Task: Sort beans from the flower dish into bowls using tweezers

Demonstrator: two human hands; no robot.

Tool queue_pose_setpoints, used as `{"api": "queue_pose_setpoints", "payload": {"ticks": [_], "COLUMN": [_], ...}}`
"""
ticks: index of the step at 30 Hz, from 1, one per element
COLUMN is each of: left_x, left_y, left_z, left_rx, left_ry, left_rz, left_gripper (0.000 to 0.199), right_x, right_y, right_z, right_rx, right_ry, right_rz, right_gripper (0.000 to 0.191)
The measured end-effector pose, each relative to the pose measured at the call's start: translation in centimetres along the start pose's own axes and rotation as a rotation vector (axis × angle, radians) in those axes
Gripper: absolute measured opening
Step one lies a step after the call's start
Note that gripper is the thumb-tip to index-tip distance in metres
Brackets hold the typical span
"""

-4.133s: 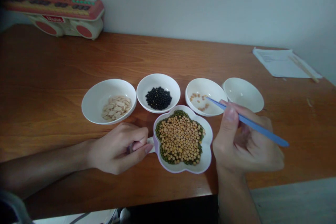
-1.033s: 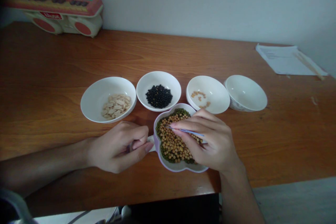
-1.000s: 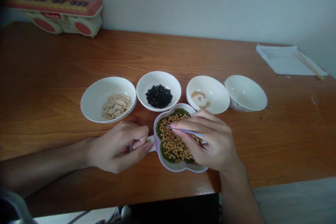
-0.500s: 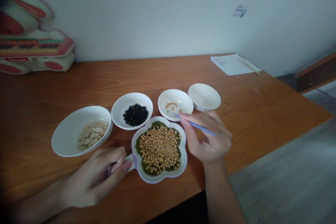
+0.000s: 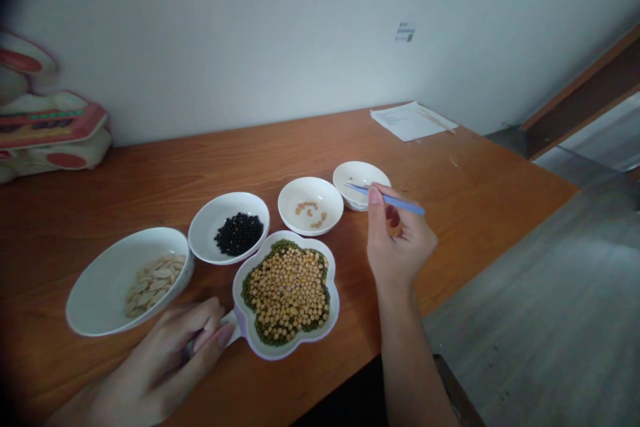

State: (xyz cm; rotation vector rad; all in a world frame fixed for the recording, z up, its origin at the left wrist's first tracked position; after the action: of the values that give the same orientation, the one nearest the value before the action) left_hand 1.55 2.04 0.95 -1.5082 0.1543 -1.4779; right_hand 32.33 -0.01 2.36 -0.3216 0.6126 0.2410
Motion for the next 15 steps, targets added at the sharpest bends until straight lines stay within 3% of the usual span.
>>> {"api": "queue_pose_setpoints", "payload": {"ticks": [3,8,11,15], "left_x": [0.0,-0.3,-0.4,-0.4], "left_y": [0.0,0.0,0.0,0.0], "left_z": [0.0,-0.1,-0.2,-0.2], "left_rx": [-0.004,-0.004,-0.009,-0.003], "left_ry": [0.001,-0.022,-0.033,-0.031], "left_rz": [-0.061,-0.121,-0.169,-0.213], "left_gripper": [0.031,0.029,0.030,0.029], "right_x": [-1.7,-6.0,-7.0,-6.7], "right_y": [0.6,1.8,2.2,2.5], "right_z": [-0.8,-2.6,-3.3,-3.6], "right_rx": [-0.172,-0.632,-0.801,-0.903], "right_ry": [-0.073,-0.478,-0.525,-0.531], "right_rz": [0.142,0.343,0.434,0.430], "right_gripper": [0.012,0.030,0.032,0.031]}}
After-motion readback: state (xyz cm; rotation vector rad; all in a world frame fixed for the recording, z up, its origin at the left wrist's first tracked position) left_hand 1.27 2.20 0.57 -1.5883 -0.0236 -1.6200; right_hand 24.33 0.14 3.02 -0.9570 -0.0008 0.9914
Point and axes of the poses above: each hand's wrist, its own z-axis towards the middle knuckle, its own y-axis out of the palm, x = y × z, the point moved 3 cm from there along z, towards the middle knuckle, and after that the axes turned 4 degrees about -x, right-handed, at the moved point
